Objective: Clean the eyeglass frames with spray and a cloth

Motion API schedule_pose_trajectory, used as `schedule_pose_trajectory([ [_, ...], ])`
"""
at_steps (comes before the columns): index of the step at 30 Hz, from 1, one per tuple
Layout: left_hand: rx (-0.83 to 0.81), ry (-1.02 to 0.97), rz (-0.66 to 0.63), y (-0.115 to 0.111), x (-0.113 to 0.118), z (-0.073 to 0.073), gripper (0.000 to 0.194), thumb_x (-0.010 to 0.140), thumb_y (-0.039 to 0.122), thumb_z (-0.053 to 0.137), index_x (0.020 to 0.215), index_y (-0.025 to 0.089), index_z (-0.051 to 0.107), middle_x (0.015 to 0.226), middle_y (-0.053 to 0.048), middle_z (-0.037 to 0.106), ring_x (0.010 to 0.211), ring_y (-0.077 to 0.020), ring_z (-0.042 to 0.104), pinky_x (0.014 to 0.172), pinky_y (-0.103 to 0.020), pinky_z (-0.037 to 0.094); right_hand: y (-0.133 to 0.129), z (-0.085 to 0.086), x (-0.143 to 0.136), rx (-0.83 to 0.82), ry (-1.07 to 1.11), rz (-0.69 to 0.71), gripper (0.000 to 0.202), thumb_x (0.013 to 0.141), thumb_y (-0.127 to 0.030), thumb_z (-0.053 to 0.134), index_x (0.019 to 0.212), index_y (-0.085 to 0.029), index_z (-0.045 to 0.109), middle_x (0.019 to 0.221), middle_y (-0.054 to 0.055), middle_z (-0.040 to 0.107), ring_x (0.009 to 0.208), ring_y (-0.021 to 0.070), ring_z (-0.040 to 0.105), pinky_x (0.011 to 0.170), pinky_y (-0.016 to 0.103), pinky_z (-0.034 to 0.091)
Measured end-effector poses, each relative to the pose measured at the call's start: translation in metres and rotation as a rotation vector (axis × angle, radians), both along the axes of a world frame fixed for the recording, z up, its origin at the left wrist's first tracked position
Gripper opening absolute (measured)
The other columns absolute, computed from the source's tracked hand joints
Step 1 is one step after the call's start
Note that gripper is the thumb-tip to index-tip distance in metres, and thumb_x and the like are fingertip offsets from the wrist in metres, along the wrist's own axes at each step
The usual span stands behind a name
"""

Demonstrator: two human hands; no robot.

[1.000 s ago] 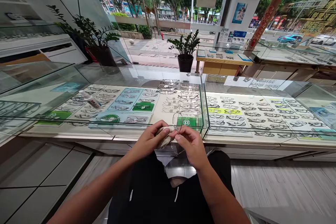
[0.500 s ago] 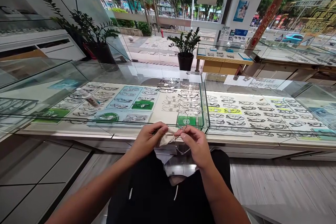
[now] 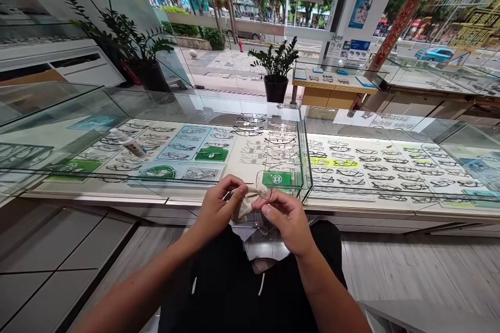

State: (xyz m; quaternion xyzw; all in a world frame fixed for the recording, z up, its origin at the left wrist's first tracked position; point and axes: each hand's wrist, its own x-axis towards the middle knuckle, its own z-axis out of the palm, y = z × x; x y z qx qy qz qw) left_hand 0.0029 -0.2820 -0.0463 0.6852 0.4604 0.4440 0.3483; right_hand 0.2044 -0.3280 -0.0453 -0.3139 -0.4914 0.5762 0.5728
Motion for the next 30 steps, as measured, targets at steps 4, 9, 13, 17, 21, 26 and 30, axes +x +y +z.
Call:
schedule_pose_trajectory([
  [4, -0.007, 0.030, -0.021, -0.001, 0.001, 0.003, 0.030, 0.103, 0.047, 0.058, 0.089, 0.021, 0.062, 0.078, 0.000, 0.062, 0.073, -0.0157, 0.055, 0.071, -0.028, 0.041, 0.002, -0.003, -0.003, 0.019, -0.018, 0.002, 0.011, 0.095, -0.035, 0.074, 0.095, -0.025, 0.080, 0.095, 0.005, 0.074, 0.100, 0.0250, 0.072, 0.097, 0.041, 0.055],
  [9, 0.011, -0.036, -0.069, 0.006, -0.003, -0.001, 0.031, 0.102, 0.046, 0.061, 0.086, 0.019, 0.062, 0.088, -0.002, 0.066, 0.084, -0.0165, 0.059, 0.080, -0.029, 0.044, 0.003, -0.005, 0.004, 0.006, 0.006, -0.014, 0.011, 0.095, -0.032, 0.072, 0.094, -0.024, 0.079, 0.096, 0.005, 0.074, 0.100, 0.0247, 0.071, 0.099, 0.041, 0.053],
  [13, -0.213, -0.189, -0.154, 0.019, -0.004, -0.012, 0.045, 0.096, 0.060, 0.063, 0.080, 0.020, 0.056, 0.067, 0.003, 0.049, 0.062, -0.0126, 0.045, 0.061, -0.025, 0.036, 0.002, -0.002, 0.010, -0.044, 0.046, 0.001, 0.010, 0.093, -0.033, 0.074, 0.091, -0.024, 0.079, 0.094, 0.005, 0.075, 0.097, 0.0248, 0.072, 0.097, 0.041, 0.053],
  [17, -0.319, -0.212, -0.205, 0.025, -0.004, -0.017, 0.050, 0.096, 0.067, 0.058, 0.080, 0.020, 0.052, 0.066, 0.005, 0.041, 0.058, -0.0112, 0.036, 0.055, -0.024, 0.031, 0.002, 0.001, 0.010, -0.071, 0.062, 0.014, 0.009, 0.091, -0.032, 0.076, 0.091, -0.023, 0.079, 0.092, 0.005, 0.075, 0.095, 0.0244, 0.072, 0.097, 0.041, 0.052],
  [21, -0.094, -0.091, -0.090, 0.009, 0.000, -0.016, 0.038, 0.094, 0.055, 0.068, 0.104, 0.021, 0.057, 0.096, -0.002, 0.058, 0.086, -0.0172, 0.056, 0.077, -0.029, 0.047, 0.003, 0.001, 0.008, -0.074, 0.129, -0.040, 0.009, 0.091, -0.030, 0.076, 0.090, -0.023, 0.080, 0.091, 0.005, 0.075, 0.095, 0.0236, 0.070, 0.100, 0.042, 0.051],
  [26, 0.169, 0.097, -0.038, -0.017, 0.010, -0.018, 0.024, 0.094, 0.039, 0.073, 0.106, 0.022, 0.060, 0.106, -0.006, 0.064, 0.101, -0.0215, 0.060, 0.091, -0.035, 0.048, 0.003, 0.003, 0.004, -0.091, 0.236, -0.047, 0.009, 0.092, -0.028, 0.074, 0.089, -0.023, 0.080, 0.092, 0.005, 0.071, 0.099, 0.0227, 0.069, 0.101, 0.040, 0.052],
  [30, 0.118, 0.081, -0.092, -0.021, 0.014, -0.022, 0.014, 0.105, 0.033, 0.057, 0.101, 0.022, 0.065, 0.099, -0.005, 0.070, 0.096, -0.0197, 0.065, 0.089, -0.033, 0.049, 0.003, 0.004, 0.004, -0.097, 0.266, -0.045, 0.009, 0.092, -0.027, 0.073, 0.089, -0.022, 0.080, 0.092, 0.005, 0.070, 0.099, 0.0221, 0.069, 0.103, 0.040, 0.052],
])
